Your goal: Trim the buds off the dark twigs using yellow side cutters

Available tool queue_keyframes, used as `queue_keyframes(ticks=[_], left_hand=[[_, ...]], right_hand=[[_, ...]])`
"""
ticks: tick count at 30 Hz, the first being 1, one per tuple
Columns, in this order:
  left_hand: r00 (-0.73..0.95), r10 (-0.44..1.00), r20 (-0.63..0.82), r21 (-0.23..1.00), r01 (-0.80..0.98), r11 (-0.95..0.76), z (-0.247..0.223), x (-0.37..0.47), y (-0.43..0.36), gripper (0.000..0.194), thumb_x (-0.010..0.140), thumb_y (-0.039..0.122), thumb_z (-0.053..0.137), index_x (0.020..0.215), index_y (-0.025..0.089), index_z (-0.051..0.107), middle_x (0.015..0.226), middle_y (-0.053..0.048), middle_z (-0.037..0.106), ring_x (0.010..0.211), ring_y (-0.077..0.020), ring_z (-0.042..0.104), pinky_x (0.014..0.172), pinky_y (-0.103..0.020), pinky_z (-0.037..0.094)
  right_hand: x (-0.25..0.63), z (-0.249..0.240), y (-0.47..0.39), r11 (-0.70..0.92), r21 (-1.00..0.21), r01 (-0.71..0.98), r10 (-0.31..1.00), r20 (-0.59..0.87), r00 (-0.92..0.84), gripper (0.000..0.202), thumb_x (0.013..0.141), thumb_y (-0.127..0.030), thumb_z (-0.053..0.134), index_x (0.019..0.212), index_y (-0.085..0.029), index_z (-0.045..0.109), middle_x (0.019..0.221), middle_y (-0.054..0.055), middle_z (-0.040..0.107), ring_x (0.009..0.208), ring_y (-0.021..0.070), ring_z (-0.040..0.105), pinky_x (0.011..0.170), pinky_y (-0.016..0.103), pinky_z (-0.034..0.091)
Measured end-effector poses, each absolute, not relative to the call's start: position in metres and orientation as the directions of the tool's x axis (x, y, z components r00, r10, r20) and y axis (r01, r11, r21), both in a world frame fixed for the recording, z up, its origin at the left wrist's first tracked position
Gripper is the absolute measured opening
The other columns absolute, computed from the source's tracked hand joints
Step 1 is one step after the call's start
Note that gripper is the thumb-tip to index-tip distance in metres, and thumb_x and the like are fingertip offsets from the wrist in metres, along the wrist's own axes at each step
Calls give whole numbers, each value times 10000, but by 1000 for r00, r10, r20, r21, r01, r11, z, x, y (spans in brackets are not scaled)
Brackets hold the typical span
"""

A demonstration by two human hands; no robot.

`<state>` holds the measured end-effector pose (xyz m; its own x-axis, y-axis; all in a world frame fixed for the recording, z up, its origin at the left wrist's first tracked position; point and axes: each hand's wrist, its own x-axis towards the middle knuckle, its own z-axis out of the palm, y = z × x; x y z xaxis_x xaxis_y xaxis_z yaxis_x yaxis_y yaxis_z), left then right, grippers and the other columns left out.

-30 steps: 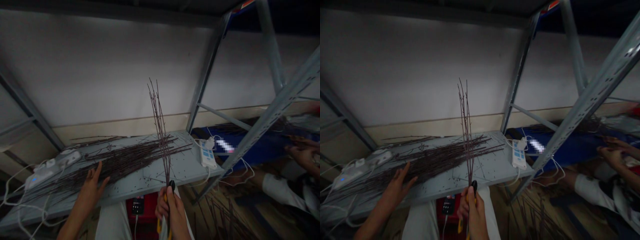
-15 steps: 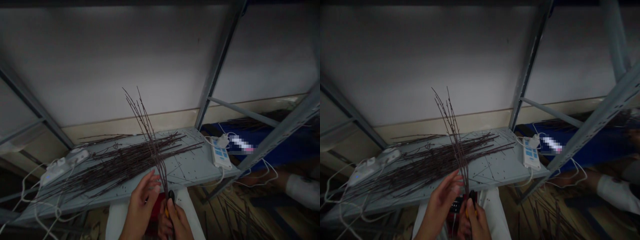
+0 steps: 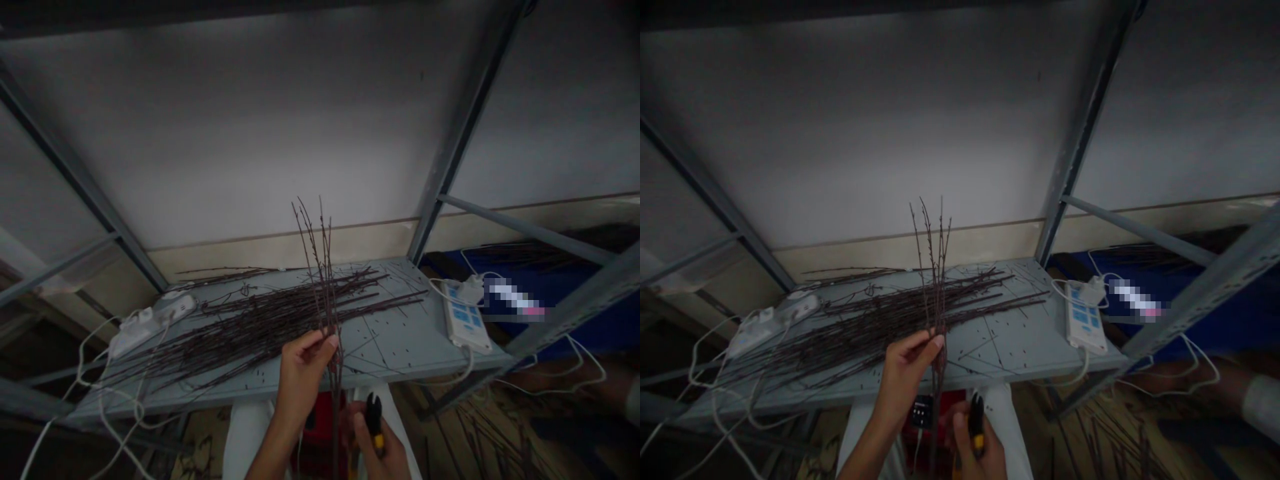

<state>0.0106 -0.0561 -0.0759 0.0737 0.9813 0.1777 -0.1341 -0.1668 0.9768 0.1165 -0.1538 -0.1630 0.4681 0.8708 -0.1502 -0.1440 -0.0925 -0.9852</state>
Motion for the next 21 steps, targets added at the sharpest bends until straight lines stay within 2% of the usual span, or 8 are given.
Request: queue_keyframes(ticks=[3,6,8,12,16,21], left_hand=[[39,987,157,978,-142,-150,-81,9,-55,214,772,360,806,847,160,804,790,-47,745,692,-171,631,628,-250,520],[32,986,167,976,-147,-160,-84,9,-54,195,756,344,817,811,160,785,797,-54,750,710,-183,651,600,-244,526],[36,985,170,974,-158,-162,-84,10,-55,178,759,333,816,788,164,767,774,-45,744,702,-175,653,603,-238,526],[-4,984,177,968,-180,-175,-77,6,-56,178,747,317,827,748,160,745,714,-27,724,668,-156,644,628,-234,522],[0,987,160,964,-217,-156,-73,-5,-55,188,750,315,823,718,158,724,691,-18,707,634,-145,633,599,-229,512],[10,991,133,958,-259,-125,-77,-16,-54,185,788,327,793,758,160,720,679,-16,707,604,-136,631,602,-232,515]], right_hand=[[133,-139,-139,-6,-999,-32,873,-21,488,524,746,-694,694,854,-183,730,768,79,724,714,232,657,677,322,538],[143,-108,-119,80,-997,8,896,75,438,495,686,-612,785,915,-177,734,869,101,749,789,253,682,735,343,556],[145,-90,-105,134,-990,45,915,141,378,481,673,-546,820,965,-177,724,839,81,736,756,235,668,711,330,551],[144,-74,-85,192,-976,103,957,210,200,360,709,-443,830,933,-188,711,824,41,709,746,207,643,706,301,529],[141,-80,-80,184,-981,56,970,190,154,277,756,-404,809,909,-201,700,812,19,702,749,188,637,725,284,514],[132,-94,-84,49,-971,-232,991,18,135,326,761,-442,815,925,-193,681,780,34,698,673,172,624,633,283,516]])
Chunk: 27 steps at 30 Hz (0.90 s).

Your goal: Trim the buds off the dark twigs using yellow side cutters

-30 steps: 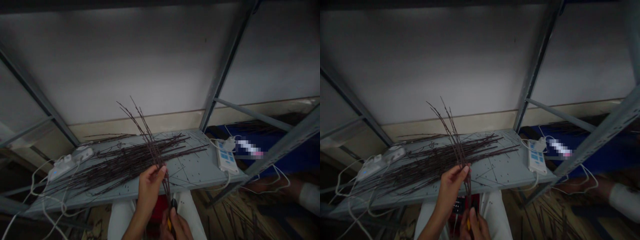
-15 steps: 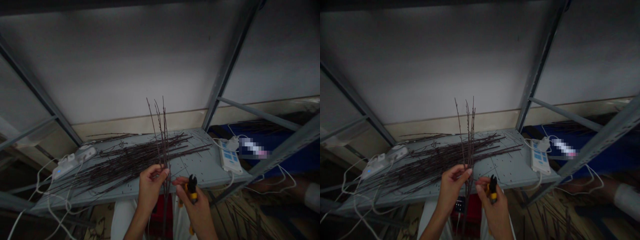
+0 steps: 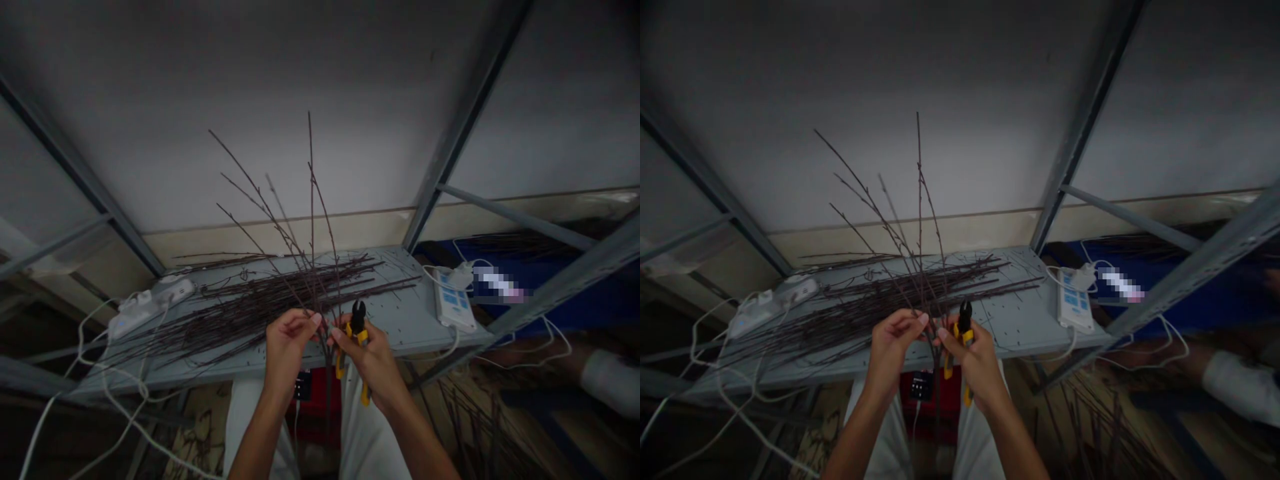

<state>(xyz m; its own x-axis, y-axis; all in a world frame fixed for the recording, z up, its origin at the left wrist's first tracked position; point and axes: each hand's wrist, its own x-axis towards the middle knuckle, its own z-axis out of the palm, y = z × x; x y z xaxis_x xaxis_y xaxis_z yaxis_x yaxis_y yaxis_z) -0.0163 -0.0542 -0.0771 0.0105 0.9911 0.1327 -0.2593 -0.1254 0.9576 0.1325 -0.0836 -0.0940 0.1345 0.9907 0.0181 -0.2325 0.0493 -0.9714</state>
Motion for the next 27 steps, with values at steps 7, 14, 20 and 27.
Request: queue_keyframes(ticks=[7,14,20,27], left_hand=[[0,990,144,950,-282,-138,-84,-19,-56,190,813,337,771,850,161,709,732,-39,723,670,-162,664,618,-252,541],[0,995,95,940,-329,-90,-87,-18,-59,246,789,350,789,923,179,672,867,-62,758,824,-227,728,644,-291,584],[-30,993,112,922,-369,-116,-84,-12,-58,267,773,309,806,949,178,653,877,-71,774,885,-229,738,760,-296,567],[7,989,149,914,-382,-135,-86,-11,-52,280,778,255,792,967,187,596,962,-100,781,853,-227,741,809,-342,551]], right_hand=[[126,-100,-87,-20,-864,-503,986,-99,131,337,711,-381,872,913,-213,661,812,3,650,709,156,611,636,282,535],[127,-95,-88,6,-852,-523,972,-118,203,382,655,-362,908,884,-194,653,862,5,655,814,172,652,706,263,536],[119,-93,-90,-7,-879,-477,968,-126,219,444,621,-441,906,883,-191,650,879,45,718,871,225,678,737,312,543],[115,-101,-88,2,-888,-460,979,-92,182,422,639,-327,900,884,-198,581,1090,84,743,1002,238,691,914,365,511]])
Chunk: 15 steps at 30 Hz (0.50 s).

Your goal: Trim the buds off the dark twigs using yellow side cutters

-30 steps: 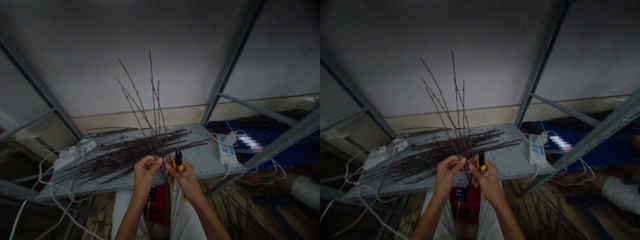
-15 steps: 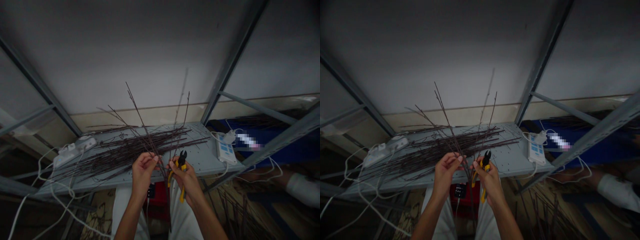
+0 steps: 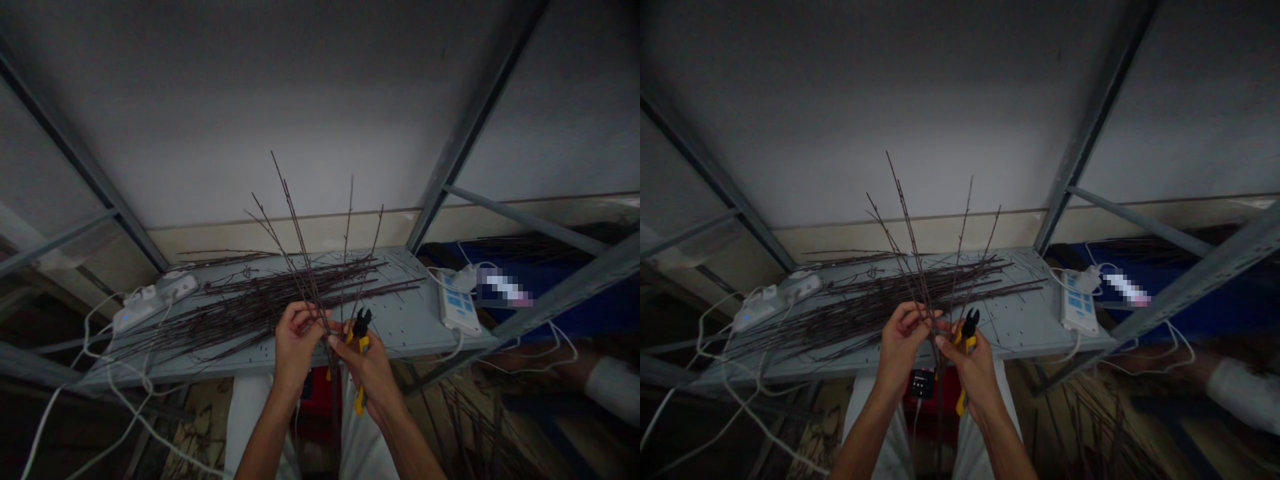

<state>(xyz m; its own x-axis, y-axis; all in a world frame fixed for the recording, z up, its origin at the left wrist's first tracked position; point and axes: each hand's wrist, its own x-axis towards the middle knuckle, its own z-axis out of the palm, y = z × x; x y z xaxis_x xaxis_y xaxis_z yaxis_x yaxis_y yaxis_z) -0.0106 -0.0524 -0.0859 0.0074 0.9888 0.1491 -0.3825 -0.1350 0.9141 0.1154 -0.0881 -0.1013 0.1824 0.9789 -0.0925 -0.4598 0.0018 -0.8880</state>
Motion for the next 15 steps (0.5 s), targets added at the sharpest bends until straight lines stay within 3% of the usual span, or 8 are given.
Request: queue_keyframes(ticks=[4,8,12,15], left_hand=[[-46,978,205,923,-324,-209,-87,-9,-51,271,759,206,783,961,187,604,1005,-100,754,940,-217,711,833,-313,535],[-148,968,203,928,-285,-238,-90,-2,-52,339,723,152,779,975,209,560,892,-39,716,890,-185,688,788,-272,527],[-232,965,122,875,-433,-215,-94,7,-57,430,740,155,741,1099,234,518,837,11,685,812,-150,663,771,-257,511],[-163,987,12,825,-556,-102,-95,10,-61,369,764,196,703,1116,211,593,821,17,639,713,-123,614,701,-234,489]], right_hand=[[114,-109,-87,33,-898,-439,964,-87,250,436,643,-322,896,895,-200,562,992,66,755,956,232,694,871,361,521],[107,-114,-88,57,-871,-487,934,-126,334,457,602,-319,919,884,-199,580,912,35,748,805,197,688,757,321,546],[99,-115,-91,72,-831,-552,919,-160,360,427,607,-307,920,872,-201,601,895,19,748,802,182,694,767,291,557],[96,-116,-95,80,-796,-599,921,-171,350,424,615,-287,919,887,-206,603,905,15,749,837,185,702,806,295,561]])
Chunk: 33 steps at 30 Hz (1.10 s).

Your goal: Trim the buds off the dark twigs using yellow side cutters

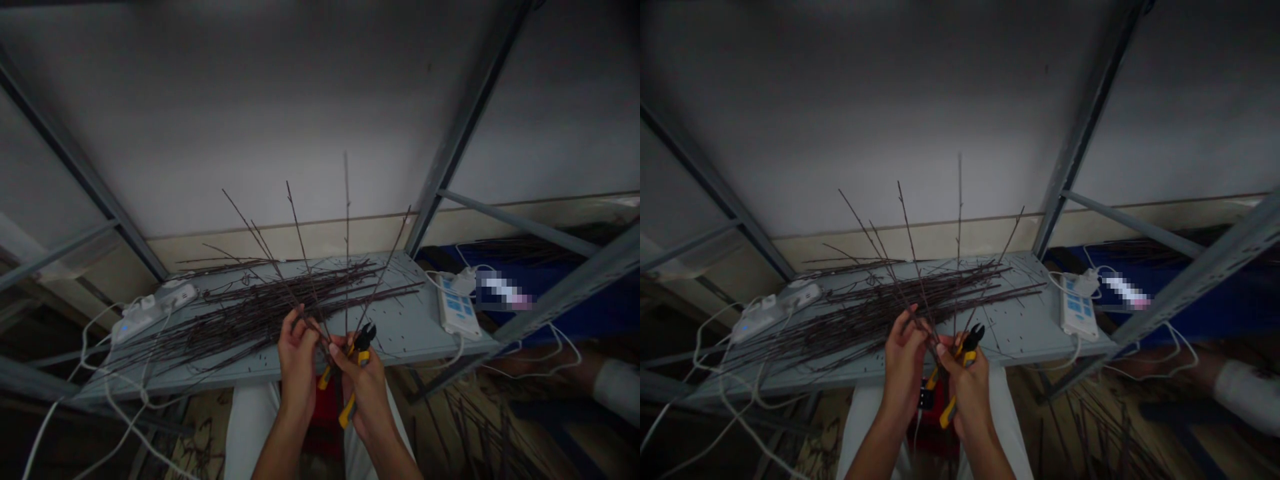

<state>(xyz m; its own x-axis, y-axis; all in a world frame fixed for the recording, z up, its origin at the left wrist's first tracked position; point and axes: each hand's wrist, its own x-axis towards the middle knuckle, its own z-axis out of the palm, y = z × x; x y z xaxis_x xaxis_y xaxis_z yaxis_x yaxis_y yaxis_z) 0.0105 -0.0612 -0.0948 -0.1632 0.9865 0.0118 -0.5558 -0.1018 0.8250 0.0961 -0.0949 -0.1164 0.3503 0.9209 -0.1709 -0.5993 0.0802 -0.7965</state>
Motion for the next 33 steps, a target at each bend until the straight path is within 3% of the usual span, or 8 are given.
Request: queue_keyframes(ticks=[3,6,14,19,25,30,33], left_hand=[[-41,999,-21,741,-672,-12,-93,10,-65,103,727,185,692,808,182,627,766,14,571,696,-124,575,667,-235,475],[14,1000,16,685,-729,-1,-89,8,-67,167,692,180,717,693,188,550,738,13,534,726,-144,568,693,-258,486],[-54,998,19,870,-490,-43,-92,5,-69,360,668,230,873,714,195,517,811,-5,680,832,-161,654,814,-276,501],[-7,999,-35,860,-510,26,-99,-2,-64,366,634,229,897,737,195,548,760,1,720,855,-197,716,779,-271,514],[112,993,-38,849,-521,91,-98,-12,-60,262,692,239,873,744,175,625,739,-18,743,826,-199,741,735,-250,526],[148,989,-13,881,-467,82,-95,-16,-60,306,728,320,852,965,165,736,991,-100,786,857,-218,741,749,-301,564],[82,996,19,927,-375,13,-95,-16,-60,374,738,348,842,1043,152,749,895,-82,780,759,-192,718,681,-286,566]], right_hand=[[96,-118,-99,84,-779,-622,921,-178,348,430,606,-281,922,880,-212,599,907,17,747,872,200,707,859,321,562],[97,-118,-102,65,-780,-622,915,-202,349,425,602,-300,924,871,-203,609,920,31,747,890,215,708,877,338,562],[96,-118,-106,85,-820,-566,892,-190,410,442,579,-309,936,886,-193,639,898,20,735,874,205,697,835,318,559],[95,-121,-107,56,-771,-634,907,-226,355,432,576,-277,935,867,-205,625,909,12,732,911,203,699,850,308,559],[94,-119,-111,0,-735,-678,923,-261,282,440,602,-271,919,895,-209,597,960,31,737,844,205,700,724,298,571],[97,-117,-110,9,-713,-701,921,-268,284,449,594,-243,932,899,-209,604,906,-5,726,768,150,675,707,254,563],[99,-118,-110,32,-700,-713,919,-259,296,426,602,-229,933,880,-211,612,907,-18,717,764,130,675,705,230,564]])
